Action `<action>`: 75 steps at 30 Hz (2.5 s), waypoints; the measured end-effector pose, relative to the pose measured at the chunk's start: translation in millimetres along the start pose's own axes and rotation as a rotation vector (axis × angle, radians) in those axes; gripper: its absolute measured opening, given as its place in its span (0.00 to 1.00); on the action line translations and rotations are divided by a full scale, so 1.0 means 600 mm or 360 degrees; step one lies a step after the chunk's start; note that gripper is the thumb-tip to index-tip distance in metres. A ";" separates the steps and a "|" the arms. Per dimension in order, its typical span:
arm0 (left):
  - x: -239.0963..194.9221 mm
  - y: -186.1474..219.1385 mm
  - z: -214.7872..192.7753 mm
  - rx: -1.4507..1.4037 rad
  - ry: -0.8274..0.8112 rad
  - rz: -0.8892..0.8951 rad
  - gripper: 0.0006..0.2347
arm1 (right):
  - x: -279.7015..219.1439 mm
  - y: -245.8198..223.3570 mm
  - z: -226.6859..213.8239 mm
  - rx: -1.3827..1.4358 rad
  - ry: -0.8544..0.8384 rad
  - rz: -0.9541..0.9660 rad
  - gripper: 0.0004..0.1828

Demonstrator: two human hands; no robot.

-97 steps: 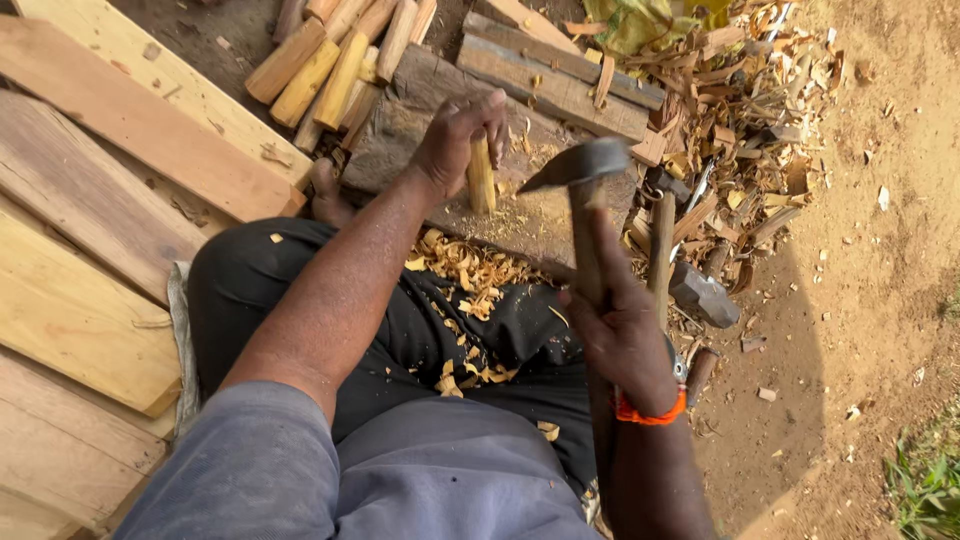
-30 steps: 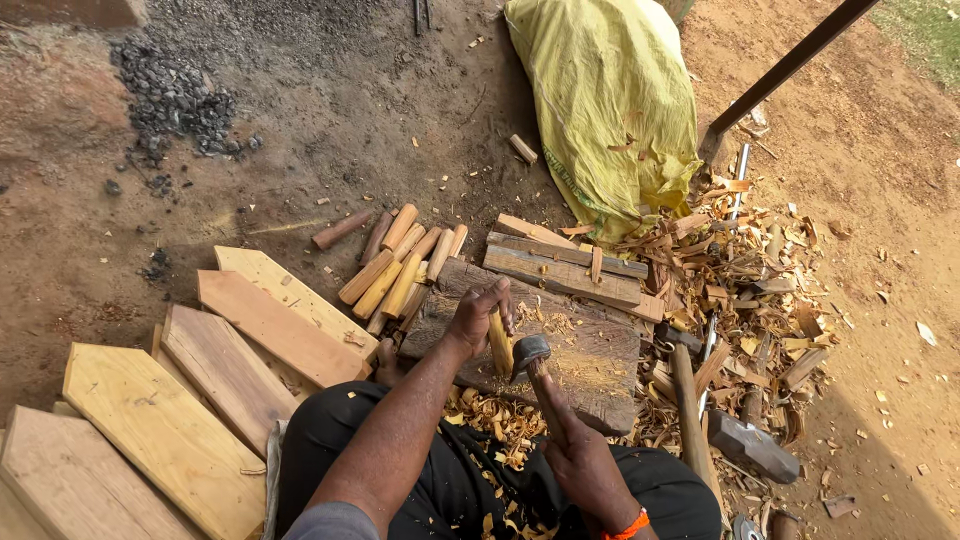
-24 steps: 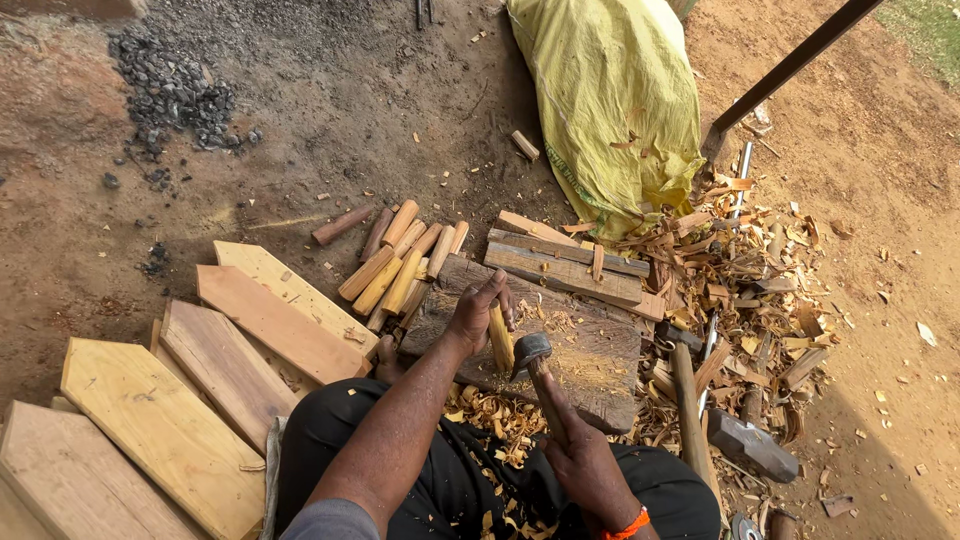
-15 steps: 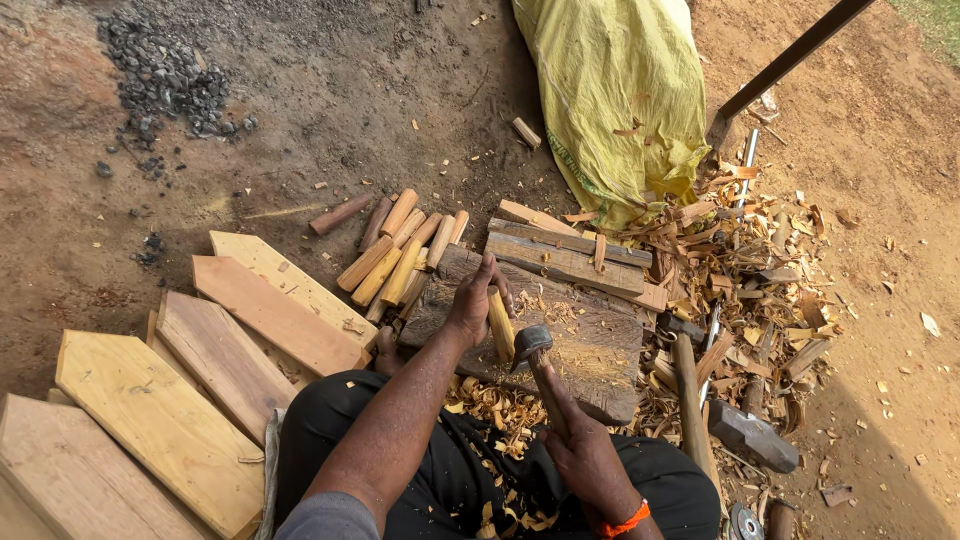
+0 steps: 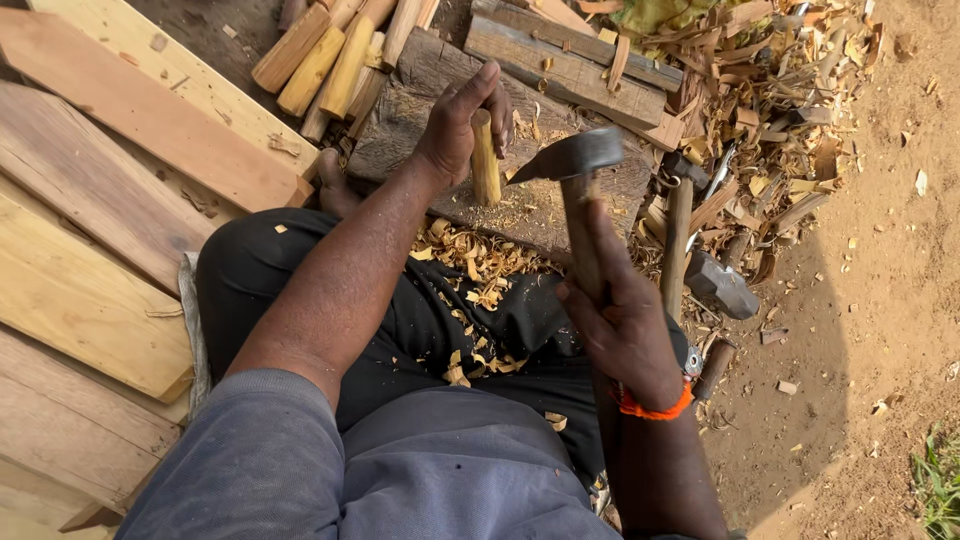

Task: The person sits on the ground and uses a hammer and chisel to shape small wooden dowels. They repeatedly strike the chisel to remove wood shavings and refine the dowel's shape, then place the finished pieces aside.

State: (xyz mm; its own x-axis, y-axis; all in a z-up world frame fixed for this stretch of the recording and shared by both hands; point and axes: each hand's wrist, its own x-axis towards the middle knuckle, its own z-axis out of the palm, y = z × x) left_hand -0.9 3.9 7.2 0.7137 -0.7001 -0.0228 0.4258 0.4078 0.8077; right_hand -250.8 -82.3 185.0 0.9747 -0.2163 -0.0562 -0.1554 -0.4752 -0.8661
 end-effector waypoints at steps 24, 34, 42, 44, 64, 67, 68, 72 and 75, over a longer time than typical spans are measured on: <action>0.012 -0.008 0.010 -0.0002 0.0003 0.0113 0.20 | 0.040 0.009 0.060 -0.0281 -0.0152 0.0245 0.48; 0.013 -0.020 0.010 -0.0120 0.0065 0.0086 0.20 | 0.003 0.024 0.037 -0.0113 0.0019 -0.0109 0.44; 0.000 -0.009 -0.009 0.0031 0.0061 0.0098 0.20 | 0.007 0.017 0.034 -0.0200 -0.0030 0.0145 0.46; 0.004 -0.012 -0.012 0.0074 0.0008 0.0095 0.22 | -0.011 0.006 0.016 -0.0111 0.0009 0.0006 0.45; 0.009 -0.009 -0.025 -0.0192 -0.0230 -0.0152 0.25 | 0.019 0.003 0.054 -0.0233 -0.0107 0.0106 0.48; 0.028 -0.011 -0.014 -0.0160 -0.0056 -0.0075 0.23 | 0.022 0.033 0.058 -0.0289 -0.0016 0.0133 0.48; 0.021 -0.012 -0.017 -0.0144 0.0069 -0.0050 0.22 | 0.013 0.043 0.051 -0.0235 0.0021 0.0193 0.48; 0.025 -0.007 -0.011 0.0077 -0.0013 0.0118 0.21 | -0.023 0.084 0.005 -0.0405 0.0229 0.0357 0.51; 0.031 -0.005 -0.010 0.0129 -0.0080 0.0121 0.21 | -0.028 0.118 -0.010 -0.0447 0.0270 0.0705 0.56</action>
State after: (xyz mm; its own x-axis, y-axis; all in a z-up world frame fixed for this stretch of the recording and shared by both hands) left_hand 14.7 -6.7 0.8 0.7128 -0.6980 0.0683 0.3235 0.4136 0.8510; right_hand -279.1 -117.2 127.7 0.7704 -0.5706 -0.2844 -0.6044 -0.5117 -0.6107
